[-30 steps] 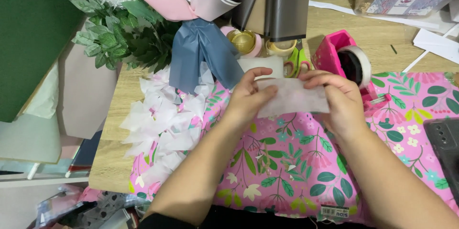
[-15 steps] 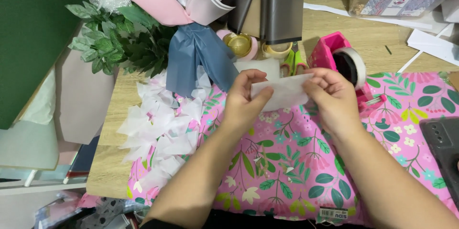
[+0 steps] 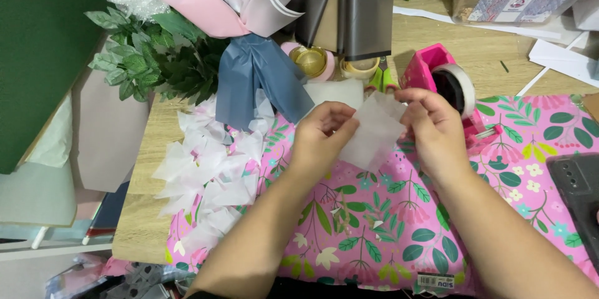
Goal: The person folds small pieces of white tissue paper by hand on a floral-patterned table. They repeatedly pinch and fold the paper into small shapes, placing the finished pieces into a pile. The workspace includes various crafting supplies and artificial flowers.
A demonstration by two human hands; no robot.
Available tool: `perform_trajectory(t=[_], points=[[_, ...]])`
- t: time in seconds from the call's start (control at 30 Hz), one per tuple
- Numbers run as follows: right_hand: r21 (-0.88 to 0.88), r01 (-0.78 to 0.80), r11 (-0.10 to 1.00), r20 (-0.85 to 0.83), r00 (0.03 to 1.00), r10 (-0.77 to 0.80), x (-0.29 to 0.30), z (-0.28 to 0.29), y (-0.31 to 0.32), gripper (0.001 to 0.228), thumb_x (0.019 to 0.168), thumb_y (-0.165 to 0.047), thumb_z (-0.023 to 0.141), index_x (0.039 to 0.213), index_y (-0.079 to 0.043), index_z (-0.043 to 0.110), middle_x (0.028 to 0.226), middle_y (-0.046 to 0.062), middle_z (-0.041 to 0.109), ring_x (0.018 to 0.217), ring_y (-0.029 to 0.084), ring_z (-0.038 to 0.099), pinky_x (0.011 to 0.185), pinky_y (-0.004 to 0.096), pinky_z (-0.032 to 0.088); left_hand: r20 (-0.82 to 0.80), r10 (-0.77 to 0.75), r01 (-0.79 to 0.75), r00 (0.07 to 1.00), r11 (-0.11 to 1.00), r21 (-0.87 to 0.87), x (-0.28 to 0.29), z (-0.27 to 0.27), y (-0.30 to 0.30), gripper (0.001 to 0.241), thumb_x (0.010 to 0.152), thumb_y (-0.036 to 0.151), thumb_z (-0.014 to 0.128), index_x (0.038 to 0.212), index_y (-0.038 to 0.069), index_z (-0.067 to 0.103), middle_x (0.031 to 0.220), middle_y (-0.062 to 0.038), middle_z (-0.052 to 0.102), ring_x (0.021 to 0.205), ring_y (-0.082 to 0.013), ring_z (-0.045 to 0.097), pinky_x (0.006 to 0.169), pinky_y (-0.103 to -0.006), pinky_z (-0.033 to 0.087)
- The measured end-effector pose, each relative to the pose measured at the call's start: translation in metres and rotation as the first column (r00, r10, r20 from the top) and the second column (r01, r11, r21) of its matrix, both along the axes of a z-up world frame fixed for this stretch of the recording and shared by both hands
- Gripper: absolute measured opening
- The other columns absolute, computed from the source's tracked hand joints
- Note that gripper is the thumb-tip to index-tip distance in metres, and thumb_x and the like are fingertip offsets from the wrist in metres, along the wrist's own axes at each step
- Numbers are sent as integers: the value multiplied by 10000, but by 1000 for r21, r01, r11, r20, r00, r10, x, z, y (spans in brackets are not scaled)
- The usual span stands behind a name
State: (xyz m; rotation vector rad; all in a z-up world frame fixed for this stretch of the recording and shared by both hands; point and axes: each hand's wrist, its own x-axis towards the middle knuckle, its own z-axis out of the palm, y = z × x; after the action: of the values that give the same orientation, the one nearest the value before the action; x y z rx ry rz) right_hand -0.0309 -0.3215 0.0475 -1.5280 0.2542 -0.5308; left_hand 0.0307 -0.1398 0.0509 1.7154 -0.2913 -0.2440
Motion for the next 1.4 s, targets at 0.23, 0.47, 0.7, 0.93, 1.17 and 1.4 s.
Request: perform_trajectory(t=[0.23, 0.47, 0.7, 0.93, 1.17, 1.4], points=[[239, -101, 966, -277, 946, 167, 6, 2, 5, 357, 987, -204, 427, 1178, -93, 708, 882, -8, 617, 730, 107, 593, 662, 229, 435, -65, 72, -76, 995, 995, -64, -7, 16, 0, 249, 891, 70, 728, 1130, 107, 671, 957, -106, 736, 827, -164, 715, 759, -292, 575], [163, -227, 960, 49, 974, 222, 1, -16, -4, 312, 878, 57, 732, 1185, 24, 691, 908, 101, 744, 786, 132, 723, 752, 295, 607, -136, -111, 84, 984, 979, -188, -4, -3, -3, 353, 882, 74, 764, 1207, 35, 630, 945, -87, 675, 856, -142, 693, 605, -256, 589], [150, -213, 965, 63, 977, 205, 7, -37, -15, 256, 935, 15, 691, 1191, 6, 693, 903, 86, 727, 775, 107, 691, 751, 289, 600, -128, -140, 111, 982, 971, -213, 1, -21, -5, 164, 909, 90, 764, 1060, 62, 707, 887, -85, 736, 818, -113, 710, 686, -262, 616], [105, -205, 973, 49, 978, 200, 6, -35, -9, 224, 921, 29, 706, 1142, -4, 706, 874, 35, 713, 763, 71, 665, 742, 237, 571, -143, -101, 48, 985, 941, -334, 5, -25, -5, 218, 881, 56, 789, 1071, 64, 683, 907, -69, 725, 863, -108, 698, 773, -275, 611], [37, -150, 988, 71, 987, 147, 6, -24, -12, 241, 877, 108, 683, 1084, -7, 725, 878, 86, 721, 773, 99, 674, 714, 257, 586, -135, -215, 146, 967, 906, -397, -5, -11, -4, 372, 825, 71, 827, 1157, 68, 658, 976, -89, 720, 911, -158, 720, 822, -328, 620], [-25, -211, 977, 72, 974, 213, 1, 1, -1, 588, 883, 92, 611, 1458, 1, 531, 1326, 164, 630, 1154, 196, 603, 978, 374, 545, -137, -119, 83, 983, 967, -243, -6, -16, -5, 233, 896, 77, 721, 1128, 69, 695, 1031, -95, 746, 912, -160, 737, 803, -332, 626]])
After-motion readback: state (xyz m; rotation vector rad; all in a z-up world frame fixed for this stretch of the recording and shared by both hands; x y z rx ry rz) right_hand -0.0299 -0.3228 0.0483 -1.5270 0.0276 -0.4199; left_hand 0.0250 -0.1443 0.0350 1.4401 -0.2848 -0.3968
